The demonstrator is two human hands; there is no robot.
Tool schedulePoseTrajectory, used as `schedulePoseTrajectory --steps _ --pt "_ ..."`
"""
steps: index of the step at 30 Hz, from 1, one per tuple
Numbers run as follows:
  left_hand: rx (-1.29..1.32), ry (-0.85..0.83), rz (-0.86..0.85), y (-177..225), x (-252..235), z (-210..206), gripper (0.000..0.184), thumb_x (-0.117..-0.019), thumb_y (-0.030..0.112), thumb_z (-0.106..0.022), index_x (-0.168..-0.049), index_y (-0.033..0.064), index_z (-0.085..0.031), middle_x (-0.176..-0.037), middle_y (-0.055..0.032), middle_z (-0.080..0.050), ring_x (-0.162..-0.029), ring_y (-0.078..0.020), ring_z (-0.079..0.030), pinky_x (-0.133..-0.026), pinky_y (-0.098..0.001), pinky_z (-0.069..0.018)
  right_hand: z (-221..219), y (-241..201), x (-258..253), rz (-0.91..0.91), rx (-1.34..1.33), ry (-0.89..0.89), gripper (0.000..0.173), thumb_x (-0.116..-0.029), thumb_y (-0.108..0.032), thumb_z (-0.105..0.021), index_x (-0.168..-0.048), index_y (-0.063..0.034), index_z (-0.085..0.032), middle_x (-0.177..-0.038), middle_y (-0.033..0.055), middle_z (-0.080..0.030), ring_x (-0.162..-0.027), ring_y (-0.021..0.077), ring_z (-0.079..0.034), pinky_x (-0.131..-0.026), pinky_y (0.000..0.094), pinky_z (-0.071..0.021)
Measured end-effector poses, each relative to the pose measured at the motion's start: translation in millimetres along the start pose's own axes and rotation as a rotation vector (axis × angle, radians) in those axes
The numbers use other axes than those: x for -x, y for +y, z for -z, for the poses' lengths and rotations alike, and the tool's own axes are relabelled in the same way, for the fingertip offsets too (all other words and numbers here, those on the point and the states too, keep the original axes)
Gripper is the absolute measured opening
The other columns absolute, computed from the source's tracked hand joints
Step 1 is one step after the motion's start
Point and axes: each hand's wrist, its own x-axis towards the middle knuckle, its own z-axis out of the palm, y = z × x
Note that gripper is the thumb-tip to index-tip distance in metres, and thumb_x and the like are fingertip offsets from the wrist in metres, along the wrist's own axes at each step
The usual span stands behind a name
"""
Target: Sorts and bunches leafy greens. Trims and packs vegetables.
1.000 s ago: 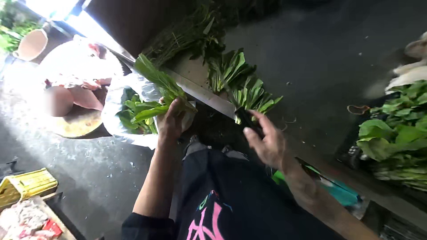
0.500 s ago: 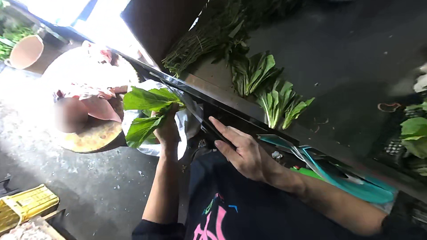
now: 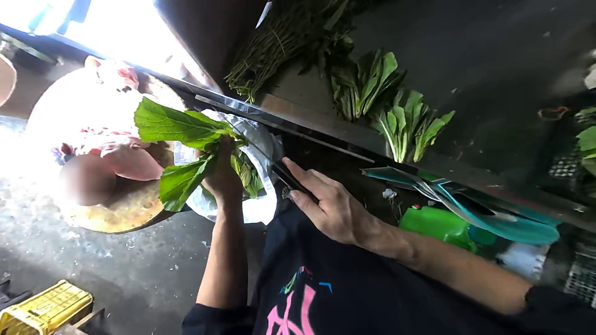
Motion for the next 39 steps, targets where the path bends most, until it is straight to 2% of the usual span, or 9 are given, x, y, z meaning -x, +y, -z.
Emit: schedulePoseTrajectory --steps 2,7,12,17,22,25,32,36,39 --pt "0.001 0.030 0.013 2 -1 1 0.034 -0.0920 0.014 -0.077 -0.122 0.0071 -0.063 -0.112 -0.0047 -0.071 -0.105 -0.0186 -0.069 -0.097 -0.0426 -0.0580 -4 -7 -8 0.022 -0.010 -0.015 0.052 -0.1077 -0.031 -0.048 -0.158 -0.0188 -0.044 -0.108 0.0071 -0.068 -0.091 0.0105 -0.065 -0.079 0.0265 -0.0563" --pt "-0.066 0.088 -0.002 1 -2 18 0.029 -0.0964 0.018 -0.072 -0.122 0.0092 -0.061 -0.108 -0.0005 -0.071 -0.101 -0.0123 -0.069 -0.092 -0.0352 -0.0590 -19 -8 -15 0.066 0.031 -0.047 0.052 -0.1077 -0.032 -0.048 -0.158 -0.0194 -0.045 -0.104 0.0081 -0.068 -0.086 0.0133 -0.065 -0.076 0.0292 -0.0565" --pt "-0.053 0.155 -0.028 -3 -1 41 0.026 -0.0954 0.014 -0.073 -0.119 0.0083 -0.063 -0.106 -0.0011 -0.071 -0.099 -0.0134 -0.070 -0.090 -0.0361 -0.0598 -38 -6 -17 0.093 0.102 -0.079 0.051 -0.1077 -0.034 -0.046 -0.157 -0.0203 -0.046 -0.104 0.0082 -0.067 -0.082 0.0141 -0.064 -0.072 0.0307 -0.0570" --pt "-0.023 0.256 -0.016 -7 2 61 0.034 -0.0924 0.013 -0.076 -0.121 0.0054 -0.060 -0.107 -0.0040 -0.070 -0.101 -0.0159 -0.069 -0.091 -0.0390 -0.0593 -49 -6 -19 0.128 0.122 -0.139 0.051 -0.1076 -0.034 -0.046 -0.156 -0.0198 -0.047 -0.101 0.0073 -0.065 -0.079 0.0137 -0.063 -0.068 0.0304 -0.0565" --pt "-0.013 0.305 -0.027 -2 3 72 0.028 -0.0944 0.011 -0.073 -0.119 0.0072 -0.061 -0.103 -0.0027 -0.071 -0.097 -0.0161 -0.070 -0.089 -0.0382 -0.0600 -56 -3 -19 0.125 0.140 -0.189 0.051 -0.1072 -0.034 -0.046 -0.156 -0.0205 -0.047 -0.101 0.0087 -0.065 -0.080 0.0157 -0.064 -0.069 0.0324 -0.0566" --pt "0.036 0.348 -0.062 -8 -3 79 0.029 -0.0913 0.004 -0.073 -0.117 0.0022 -0.060 -0.100 -0.0075 -0.071 -0.094 -0.0198 -0.070 -0.089 -0.0423 -0.0603 -58 -1 -21 0.115 0.137 -0.218 0.051 -0.1074 -0.035 -0.046 -0.156 -0.0215 -0.047 -0.101 0.0081 -0.065 -0.081 0.0152 -0.064 -0.070 0.0322 -0.0566" --pt "0.042 0.397 -0.090 -5 -13 89 0.032 -0.0927 0.002 -0.072 -0.121 0.0005 -0.057 -0.103 -0.0108 -0.070 -0.097 -0.0225 -0.070 -0.088 -0.0437 -0.0602 -61 10 -23 0.043 0.121 -0.308 0.051 -0.1073 -0.038 -0.045 -0.157 -0.0253 -0.046 -0.100 0.0079 -0.066 -0.084 0.0168 -0.064 -0.074 0.0345 -0.0560" --pt "-0.034 0.408 0.033 -7 -6 90 0.034 -0.0957 0.013 -0.072 -0.125 0.0035 -0.057 -0.110 -0.0078 -0.069 -0.104 -0.0197 -0.068 -0.093 -0.0422 -0.0581 -58 15 -29 -0.025 0.104 -0.388 0.051 -0.1071 -0.036 -0.047 -0.157 -0.0259 -0.046 -0.106 0.0105 -0.067 -0.092 0.0212 -0.066 -0.081 0.0407 -0.0561" --pt "-0.009 0.445 0.073 -12 -3 96 0.033 -0.0954 0.014 -0.073 -0.124 0.0059 -0.059 -0.109 -0.0067 -0.069 -0.102 -0.0193 -0.068 -0.090 -0.0408 -0.0587 -53 20 -31 -0.054 0.117 -0.428 0.051 -0.1070 -0.035 -0.048 -0.157 -0.0280 -0.045 -0.107 0.0097 -0.067 -0.091 0.0204 -0.065 -0.081 0.0404 -0.0560"
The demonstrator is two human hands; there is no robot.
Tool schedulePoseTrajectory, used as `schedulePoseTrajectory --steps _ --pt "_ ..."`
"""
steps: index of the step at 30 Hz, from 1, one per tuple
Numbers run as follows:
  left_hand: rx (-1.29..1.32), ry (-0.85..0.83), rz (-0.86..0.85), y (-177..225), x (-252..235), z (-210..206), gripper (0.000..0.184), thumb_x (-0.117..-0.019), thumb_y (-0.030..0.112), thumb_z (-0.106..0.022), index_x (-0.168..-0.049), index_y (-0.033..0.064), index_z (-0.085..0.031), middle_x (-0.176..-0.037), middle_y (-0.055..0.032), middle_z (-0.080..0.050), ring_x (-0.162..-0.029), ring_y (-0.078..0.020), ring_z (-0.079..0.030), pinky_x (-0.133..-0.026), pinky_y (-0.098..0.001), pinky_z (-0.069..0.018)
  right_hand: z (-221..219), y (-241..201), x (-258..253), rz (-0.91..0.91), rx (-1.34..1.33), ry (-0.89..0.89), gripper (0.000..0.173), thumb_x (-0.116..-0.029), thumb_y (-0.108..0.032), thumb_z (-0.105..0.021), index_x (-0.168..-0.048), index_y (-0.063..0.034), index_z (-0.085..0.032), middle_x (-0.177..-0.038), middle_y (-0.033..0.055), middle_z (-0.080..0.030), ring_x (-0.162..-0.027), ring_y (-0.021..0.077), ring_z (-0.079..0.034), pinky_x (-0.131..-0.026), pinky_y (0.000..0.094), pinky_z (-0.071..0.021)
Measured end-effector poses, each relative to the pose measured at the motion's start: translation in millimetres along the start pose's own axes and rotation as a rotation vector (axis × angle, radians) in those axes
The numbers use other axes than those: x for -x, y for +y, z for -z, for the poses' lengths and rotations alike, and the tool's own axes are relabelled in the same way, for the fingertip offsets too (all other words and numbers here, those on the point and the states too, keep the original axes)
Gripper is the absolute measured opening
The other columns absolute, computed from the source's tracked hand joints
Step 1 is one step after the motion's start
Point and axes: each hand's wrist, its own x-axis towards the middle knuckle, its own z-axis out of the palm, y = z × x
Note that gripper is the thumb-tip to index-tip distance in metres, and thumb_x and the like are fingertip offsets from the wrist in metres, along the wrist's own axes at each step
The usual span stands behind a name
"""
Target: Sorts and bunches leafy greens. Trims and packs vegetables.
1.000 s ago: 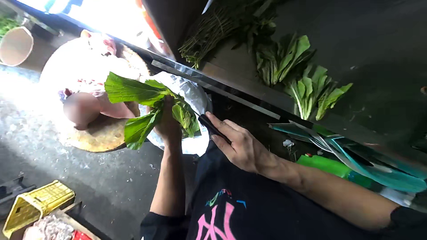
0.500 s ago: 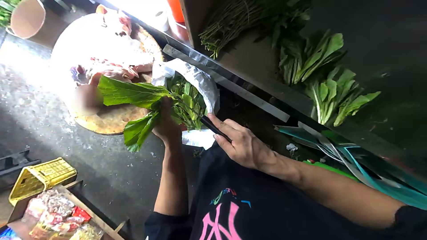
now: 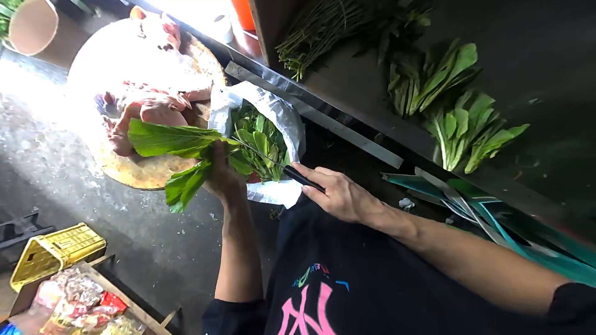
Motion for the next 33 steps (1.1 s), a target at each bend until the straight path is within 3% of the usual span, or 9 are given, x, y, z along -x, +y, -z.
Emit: schedulePoseTrajectory --steps 4,7,11,15,19,25,27,29,33 --pt "0.082 0.063 -0.015 16 -17 6 0.028 -0.1003 0.013 -0.065 -0.126 0.0047 -0.056 -0.109 -0.0078 -0.067 -0.102 -0.0196 -0.067 -0.090 -0.0404 -0.0579 7 34 5 -0.221 0.007 -0.138 0.052 -0.1078 -0.033 -0.046 -0.159 -0.0269 -0.041 -0.125 0.0168 -0.068 -0.113 0.0311 -0.066 -0.099 0.0521 -0.0506" --pt "0.112 0.051 -0.022 22 -27 8 0.029 -0.0977 0.009 -0.068 -0.124 0.0050 -0.056 -0.105 -0.0083 -0.068 -0.097 -0.0199 -0.068 -0.088 -0.0408 -0.0589 14 38 9 -0.305 0.023 -0.174 0.053 -0.1084 -0.035 -0.045 -0.160 -0.0259 -0.039 -0.135 0.0151 -0.065 -0.121 0.0298 -0.063 -0.105 0.0510 -0.0481" --pt "0.088 0.105 0.027 19 -24 1 0.028 -0.0975 0.007 -0.068 -0.123 0.0040 -0.057 -0.104 -0.0103 -0.068 -0.096 -0.0219 -0.069 -0.085 -0.0419 -0.0600 6 15 11 0.000 0.103 0.148 0.052 -0.1062 -0.033 -0.049 -0.157 -0.0211 -0.046 -0.105 0.0130 -0.067 -0.088 0.0239 -0.066 -0.077 0.0433 -0.0573" --pt "0.058 0.183 0.174 10 -8 -20 0.037 -0.0985 0.011 -0.067 -0.131 0.0043 -0.051 -0.113 -0.0126 -0.065 -0.104 -0.0226 -0.066 -0.088 -0.0430 -0.0584 -8 -13 2 0.217 0.141 0.301 0.052 -0.1051 -0.029 -0.052 -0.157 -0.0223 -0.046 -0.110 0.0119 -0.064 -0.075 0.0182 -0.066 -0.060 0.0361 -0.0584" --pt "0.073 0.188 0.258 9 4 -45 0.035 -0.0993 0.013 -0.066 -0.129 0.0043 -0.052 -0.111 -0.0117 -0.064 -0.102 -0.0216 -0.066 -0.088 -0.0416 -0.0581 -21 -16 -6 0.201 0.204 0.311 0.051 -0.1069 -0.030 -0.049 -0.158 -0.0232 -0.045 -0.110 0.0141 -0.062 -0.072 0.0202 -0.065 -0.059 0.0369 -0.0577" --pt "0.098 0.142 0.229 14 7 -55 0.030 -0.1012 0.013 -0.063 -0.127 0.0020 -0.053 -0.112 -0.0123 -0.064 -0.104 -0.0214 -0.065 -0.089 -0.0403 -0.0579 -24 -16 -2 0.251 0.198 0.376 0.051 -0.1069 -0.027 -0.049 -0.157 -0.0234 -0.045 -0.110 0.0145 -0.062 -0.072 0.0197 -0.066 -0.058 0.0352 -0.0578" --pt "0.097 0.137 0.197 19 8 -54 0.034 -0.0998 0.007 -0.063 -0.131 0.0030 -0.050 -0.116 -0.0127 -0.062 -0.107 -0.0228 -0.063 -0.092 -0.0432 -0.0561 -28 8 -2 0.110 0.186 0.298 0.053 -0.1057 -0.026 -0.049 -0.159 -0.0250 -0.043 -0.112 0.0168 -0.063 -0.072 0.0241 -0.068 -0.061 0.0415 -0.0596" --pt "0.052 0.149 0.144 17 8 -47 0.039 -0.0989 0.006 -0.064 -0.134 0.0029 -0.049 -0.119 -0.0128 -0.062 -0.110 -0.0223 -0.063 -0.093 -0.0431 -0.0560 -28 29 -1 -0.085 0.179 0.166 0.055 -0.1061 -0.026 -0.047 -0.161 -0.0248 -0.039 -0.119 0.0215 -0.063 -0.083 0.0316 -0.069 -0.073 0.0487 -0.0597" --pt "-0.008 0.166 0.000 12 4 -25 0.037 -0.0982 0.005 -0.066 -0.132 0.0005 -0.051 -0.115 -0.0124 -0.064 -0.106 -0.0208 -0.066 -0.091 -0.0417 -0.0586 -29 44 6 -0.199 0.161 0.064 0.054 -0.1076 -0.029 -0.045 -0.161 -0.0212 -0.038 -0.120 0.0228 -0.063 -0.094 0.0338 -0.068 -0.084 0.0490 -0.0575"
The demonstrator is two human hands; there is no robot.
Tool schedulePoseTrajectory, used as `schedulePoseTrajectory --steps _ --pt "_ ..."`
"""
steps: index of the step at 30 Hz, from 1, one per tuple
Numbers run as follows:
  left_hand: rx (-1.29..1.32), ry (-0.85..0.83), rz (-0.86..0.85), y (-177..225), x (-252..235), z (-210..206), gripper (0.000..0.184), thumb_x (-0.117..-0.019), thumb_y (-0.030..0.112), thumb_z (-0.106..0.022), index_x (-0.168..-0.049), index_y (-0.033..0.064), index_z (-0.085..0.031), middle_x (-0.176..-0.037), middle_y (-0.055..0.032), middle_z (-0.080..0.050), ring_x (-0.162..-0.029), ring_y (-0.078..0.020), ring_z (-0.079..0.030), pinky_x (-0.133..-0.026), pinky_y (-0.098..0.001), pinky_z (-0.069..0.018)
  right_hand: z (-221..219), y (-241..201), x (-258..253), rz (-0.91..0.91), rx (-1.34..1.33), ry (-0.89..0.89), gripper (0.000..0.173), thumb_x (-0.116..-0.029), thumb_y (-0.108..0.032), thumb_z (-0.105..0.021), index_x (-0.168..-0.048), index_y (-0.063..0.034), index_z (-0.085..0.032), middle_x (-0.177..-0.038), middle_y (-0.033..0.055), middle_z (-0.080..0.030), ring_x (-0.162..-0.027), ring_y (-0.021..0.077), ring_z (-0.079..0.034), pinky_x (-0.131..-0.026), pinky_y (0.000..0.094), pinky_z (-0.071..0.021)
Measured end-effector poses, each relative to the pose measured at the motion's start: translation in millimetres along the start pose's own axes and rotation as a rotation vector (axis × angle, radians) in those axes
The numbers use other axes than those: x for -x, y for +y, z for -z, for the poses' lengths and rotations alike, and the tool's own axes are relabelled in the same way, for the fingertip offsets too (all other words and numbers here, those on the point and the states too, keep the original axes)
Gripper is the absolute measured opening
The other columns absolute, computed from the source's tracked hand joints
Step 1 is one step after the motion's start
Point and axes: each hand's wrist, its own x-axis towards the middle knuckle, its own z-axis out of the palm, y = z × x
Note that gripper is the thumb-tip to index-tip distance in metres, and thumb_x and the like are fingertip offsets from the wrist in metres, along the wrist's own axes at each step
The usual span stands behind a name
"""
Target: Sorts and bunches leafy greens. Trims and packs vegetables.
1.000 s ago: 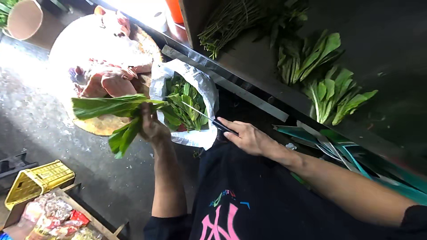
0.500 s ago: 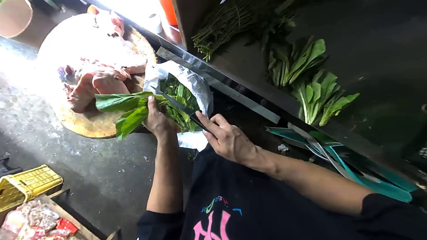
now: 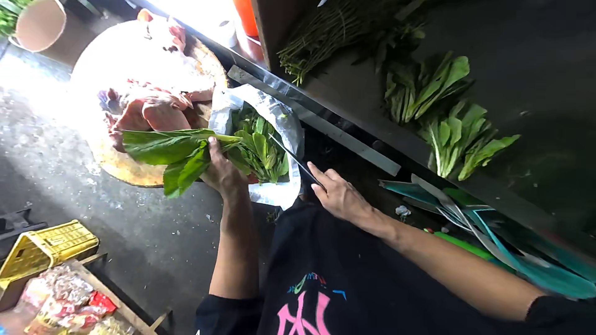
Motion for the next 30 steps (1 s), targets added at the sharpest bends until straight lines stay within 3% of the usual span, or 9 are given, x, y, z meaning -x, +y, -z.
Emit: schedulePoseTrajectory --steps 7,11,14,15,17,19,23,27,30 --pt "0.023 -0.102 -0.018 4 -3 17 0.030 -0.0996 0.006 -0.063 -0.127 0.0014 -0.052 -0.111 -0.0104 -0.065 -0.102 -0.0209 -0.067 -0.088 -0.0414 -0.0595 16 26 8 0.066 -0.192 -0.022 0.054 -0.1057 -0.035 -0.054 -0.158 -0.0238 -0.044 -0.115 0.0165 -0.066 -0.098 0.0276 -0.065 -0.088 0.0469 -0.0547" --pt "-0.038 -0.394 0.075 -19 4 34 0.031 -0.1019 0.011 -0.058 -0.131 0.0008 -0.053 -0.115 -0.0092 -0.068 -0.106 -0.0217 -0.067 -0.091 -0.0433 -0.0583 34 75 42 0.015 -0.286 0.224 0.053 -0.1019 -0.030 -0.062 -0.153 -0.0202 -0.051 -0.130 0.0108 -0.067 -0.116 0.0221 -0.065 -0.102 0.0436 -0.0529" --pt "-0.053 -0.516 0.242 -43 30 9 0.020 -0.1034 0.009 -0.055 -0.123 0.0038 -0.054 -0.103 -0.0052 -0.070 -0.095 -0.0171 -0.070 -0.083 -0.0374 -0.0603 61 120 83 -0.102 -0.383 0.386 0.053 -0.1020 -0.027 -0.062 -0.152 -0.0139 -0.052 -0.145 0.0095 -0.060 -0.126 0.0199 -0.063 -0.109 0.0428 -0.0503" --pt "-0.073 -0.567 0.313 -44 45 -2 0.018 -0.1039 0.010 -0.053 -0.121 0.0052 -0.054 -0.100 -0.0042 -0.070 -0.093 -0.0168 -0.070 -0.083 -0.0368 -0.0608 67 133 98 -0.163 -0.438 0.442 0.053 -0.1021 -0.026 -0.062 -0.152 -0.0131 -0.051 -0.144 0.0089 -0.061 -0.118 0.0179 -0.066 -0.103 0.0418 -0.0541" --pt "-0.085 -0.690 0.377 -47 76 -24 0.020 -0.1013 0.009 -0.055 -0.121 0.0060 -0.054 -0.100 -0.0062 -0.070 -0.092 -0.0215 -0.071 -0.084 -0.0422 -0.0619 69 162 124 -0.264 -0.543 0.608 0.054 -0.1013 -0.026 -0.062 -0.152 -0.0104 -0.051 -0.117 0.0136 -0.071 -0.079 0.0189 -0.069 -0.073 0.0420 -0.0604" --pt "-0.069 -0.884 0.375 -53 98 -51 0.025 -0.0991 0.008 -0.055 -0.124 0.0080 -0.052 -0.107 -0.0070 -0.069 -0.099 -0.0255 -0.070 -0.089 -0.0485 -0.0602 73 189 150 -0.354 -0.607 0.738 0.055 -0.1028 -0.027 -0.059 -0.154 -0.0118 -0.047 -0.100 0.0134 -0.071 -0.066 0.0188 -0.065 -0.063 0.0399 -0.0594" --pt "-0.095 -1.151 0.338 -57 148 -106 0.036 -0.0980 0.008 -0.060 -0.132 0.0091 -0.047 -0.115 -0.0071 -0.067 -0.102 -0.0250 -0.070 -0.090 -0.0472 -0.0606 76 235 201 -0.413 -0.645 0.978 0.054 -0.1040 -0.024 -0.057 -0.154 -0.0078 -0.044 -0.096 0.0093 -0.070 -0.062 0.0147 -0.063 -0.058 0.0330 -0.0588" --pt "-0.293 -1.286 0.245 -50 218 -157 0.037 -0.0937 0.008 -0.066 -0.128 0.0121 -0.052 -0.105 0.0005 -0.070 -0.092 -0.0152 -0.070 -0.081 -0.0369 -0.0620 73 282 240 -0.485 -0.618 1.054 0.054 -0.1035 -0.024 -0.058 -0.154 -0.0087 -0.046 -0.095 0.0101 -0.069 -0.062 0.0142 -0.063 -0.058 0.0328 -0.0582" --pt "-0.423 -1.366 0.225 -62 262 -187 0.052 -0.0910 0.004 -0.069 -0.139 0.0111 -0.050 -0.112 -0.0028 -0.069 -0.091 -0.0156 -0.070 -0.077 -0.0357 -0.0625 72 315 263 -0.582 -0.518 1.036 0.054 -0.1023 -0.024 -0.059 -0.154 -0.0137 -0.047 -0.114 0.0144 -0.069 -0.075 0.0183 -0.068 -0.069 0.0392 -0.0603"
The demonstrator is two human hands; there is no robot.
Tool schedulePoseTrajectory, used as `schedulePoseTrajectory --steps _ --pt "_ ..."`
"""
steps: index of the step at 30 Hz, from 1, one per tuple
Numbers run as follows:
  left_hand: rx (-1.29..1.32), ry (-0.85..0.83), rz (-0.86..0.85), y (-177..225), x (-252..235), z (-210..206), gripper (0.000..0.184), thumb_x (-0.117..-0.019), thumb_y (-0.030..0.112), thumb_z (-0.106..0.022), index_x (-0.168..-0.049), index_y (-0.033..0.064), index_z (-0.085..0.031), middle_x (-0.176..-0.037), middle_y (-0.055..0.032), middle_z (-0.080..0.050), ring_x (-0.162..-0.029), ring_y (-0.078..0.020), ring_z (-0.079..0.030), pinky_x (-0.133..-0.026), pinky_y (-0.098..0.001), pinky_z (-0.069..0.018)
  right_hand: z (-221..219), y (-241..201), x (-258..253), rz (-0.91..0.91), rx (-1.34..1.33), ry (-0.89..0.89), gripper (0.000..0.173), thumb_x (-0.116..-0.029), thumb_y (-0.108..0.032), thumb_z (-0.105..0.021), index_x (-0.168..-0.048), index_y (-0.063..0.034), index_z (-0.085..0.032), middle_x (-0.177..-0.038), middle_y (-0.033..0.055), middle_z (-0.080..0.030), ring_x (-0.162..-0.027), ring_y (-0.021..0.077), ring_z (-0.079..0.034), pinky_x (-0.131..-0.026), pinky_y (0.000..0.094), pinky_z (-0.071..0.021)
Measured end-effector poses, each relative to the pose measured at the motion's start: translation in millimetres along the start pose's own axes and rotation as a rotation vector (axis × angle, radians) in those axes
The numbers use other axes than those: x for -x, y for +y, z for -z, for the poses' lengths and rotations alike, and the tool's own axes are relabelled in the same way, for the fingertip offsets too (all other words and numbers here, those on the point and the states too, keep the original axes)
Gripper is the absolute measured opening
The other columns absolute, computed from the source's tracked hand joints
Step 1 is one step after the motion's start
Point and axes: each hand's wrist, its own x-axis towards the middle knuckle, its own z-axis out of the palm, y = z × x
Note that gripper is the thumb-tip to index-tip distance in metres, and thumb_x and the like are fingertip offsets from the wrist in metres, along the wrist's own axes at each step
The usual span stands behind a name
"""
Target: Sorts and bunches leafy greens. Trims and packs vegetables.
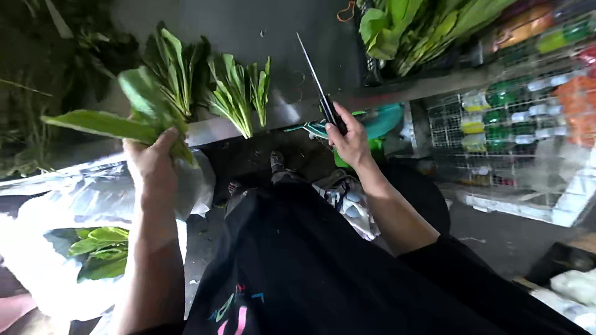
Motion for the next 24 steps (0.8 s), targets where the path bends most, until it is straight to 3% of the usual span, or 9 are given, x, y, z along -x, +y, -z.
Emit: schedulePoseTrajectory --steps 1,3,5,9,13,17,20,24 --pt "-0.037 0.002 0.023 -2 -9 -15 0.063 -0.0896 0.004 -0.071 -0.145 0.0112 -0.044 -0.117 -0.0058 -0.067 -0.093 -0.0170 -0.070 -0.077 -0.0369 -0.0625 7 8 -6 -0.014 0.051 0.002 0.055 -0.1025 -0.026 -0.059 -0.155 -0.0161 -0.047 -0.123 0.0150 -0.067 -0.084 0.0203 -0.070 -0.076 0.0417 -0.0609" --pt "-0.146 0.031 0.047 -7 -30 -43 0.077 -0.0857 0.004 -0.077 -0.151 0.0093 -0.036 -0.128 -0.0121 -0.063 -0.106 -0.0208 -0.068 -0.086 -0.0421 -0.0618 20 21 -20 -0.031 0.159 -0.026 0.056 -0.1034 -0.028 -0.059 -0.157 -0.0196 -0.044 -0.140 0.0166 -0.061 -0.117 0.0279 -0.066 -0.100 0.0504 -0.0544" --pt "-0.294 0.084 0.066 -10 -49 -67 0.084 -0.0827 0.008 -0.080 -0.152 0.0083 -0.033 -0.135 -0.0148 -0.060 -0.118 -0.0230 -0.064 -0.097 -0.0454 -0.0578 26 39 -36 -0.008 0.231 -0.046 0.057 -0.1038 -0.028 -0.059 -0.157 -0.0168 -0.044 -0.142 0.0203 -0.058 -0.128 0.0349 -0.059 -0.107 0.0555 -0.0480" --pt "-0.485 0.069 0.113 -18 -77 -100 0.094 -0.0825 0.018 -0.084 -0.158 0.0109 -0.027 -0.139 -0.0171 -0.059 -0.125 -0.0267 -0.062 -0.103 -0.0491 -0.0541 34 55 -60 -0.031 0.282 -0.106 0.056 -0.1041 -0.030 -0.059 -0.157 -0.0179 -0.044 -0.141 0.0205 -0.059 -0.128 0.0374 -0.059 -0.106 0.0577 -0.0478" --pt "-0.661 0.116 0.160 -22 -68 -101 0.097 -0.0854 0.047 -0.080 -0.159 0.0122 -0.029 -0.140 -0.0183 -0.059 -0.125 -0.0329 -0.061 -0.104 -0.0555 -0.0513 31 55 -80 -0.007 0.296 -0.096 0.056 -0.1023 -0.027 -0.062 -0.155 -0.0176 -0.048 -0.134 0.0214 -0.062 -0.124 0.0369 -0.061 -0.105 0.0545 -0.0494" --pt "-0.713 0.073 0.104 -44 -11 -66 0.063 -0.0985 0.040 -0.066 -0.150 0.0098 -0.045 -0.149 -0.0159 -0.052 -0.131 -0.0275 -0.057 -0.106 -0.0493 -0.0497 21 66 -109 0.021 0.430 -0.076 0.056 -0.0992 -0.029 -0.066 -0.152 -0.0192 -0.052 -0.128 0.0211 -0.064 -0.124 0.0378 -0.059 -0.108 0.0537 -0.0458" --pt "-0.751 0.035 0.185 -73 36 -30 0.048 -0.0997 0.035 -0.066 -0.139 0.0087 -0.057 -0.141 -0.0160 -0.058 -0.126 -0.0265 -0.061 -0.105 -0.0487 -0.0509 12 73 -123 0.025 0.497 -0.091 0.056 -0.0987 -0.033 -0.066 -0.152 -0.0247 -0.053 -0.128 0.0193 -0.064 -0.124 0.0373 -0.058 -0.107 0.0528 -0.0466" --pt "-0.727 -0.163 0.259 -53 76 -13 0.044 -0.1001 0.027 -0.065 -0.138 0.0054 -0.058 -0.135 -0.0169 -0.062 -0.121 -0.0244 -0.064 -0.102 -0.0460 -0.0522 16 64 -124 0.001 0.523 -0.097 0.055 -0.0966 -0.035 -0.068 -0.150 -0.0314 -0.054 -0.136 0.0180 -0.058 -0.127 0.0405 -0.053 -0.100 0.0605 -0.0450"
